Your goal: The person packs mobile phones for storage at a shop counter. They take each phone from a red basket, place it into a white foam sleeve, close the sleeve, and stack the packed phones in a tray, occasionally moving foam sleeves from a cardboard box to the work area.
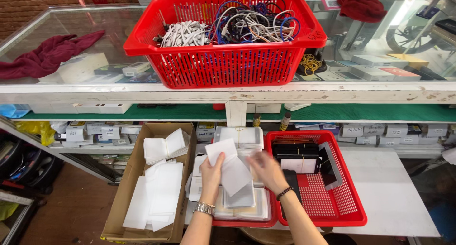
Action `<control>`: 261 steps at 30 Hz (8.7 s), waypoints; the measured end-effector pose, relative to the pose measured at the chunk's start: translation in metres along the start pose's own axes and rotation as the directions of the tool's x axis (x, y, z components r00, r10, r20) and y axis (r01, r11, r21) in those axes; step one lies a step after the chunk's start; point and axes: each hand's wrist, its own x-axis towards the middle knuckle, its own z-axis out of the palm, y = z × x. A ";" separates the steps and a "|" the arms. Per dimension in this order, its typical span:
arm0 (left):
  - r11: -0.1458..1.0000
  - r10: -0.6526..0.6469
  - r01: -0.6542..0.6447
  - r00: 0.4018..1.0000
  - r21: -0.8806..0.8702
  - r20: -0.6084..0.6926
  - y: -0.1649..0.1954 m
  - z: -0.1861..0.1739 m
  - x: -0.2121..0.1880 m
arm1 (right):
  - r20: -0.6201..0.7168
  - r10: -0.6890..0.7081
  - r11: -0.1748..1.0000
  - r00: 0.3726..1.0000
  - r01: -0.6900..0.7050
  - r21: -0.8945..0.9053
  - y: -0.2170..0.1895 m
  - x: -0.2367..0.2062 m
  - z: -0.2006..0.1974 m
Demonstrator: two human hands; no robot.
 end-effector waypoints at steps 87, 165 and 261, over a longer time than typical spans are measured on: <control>0.576 0.506 -0.377 0.861 0.726 0.046 0.017 -0.049 0.016 | 0.057 0.177 0.980 0.982 -0.171 -0.107 0.008 -0.010 0.046; 0.978 -0.156 0.081 0.894 0.192 0.419 0.028 0.039 0.005 | -0.016 -0.072 0.868 0.997 0.071 0.491 0.014 0.017 0.002; 0.611 0.150 -0.289 0.956 0.737 0.251 0.012 -0.033 0.014 | 0.076 0.072 0.909 0.994 -0.034 -0.415 -0.005 0.013 0.066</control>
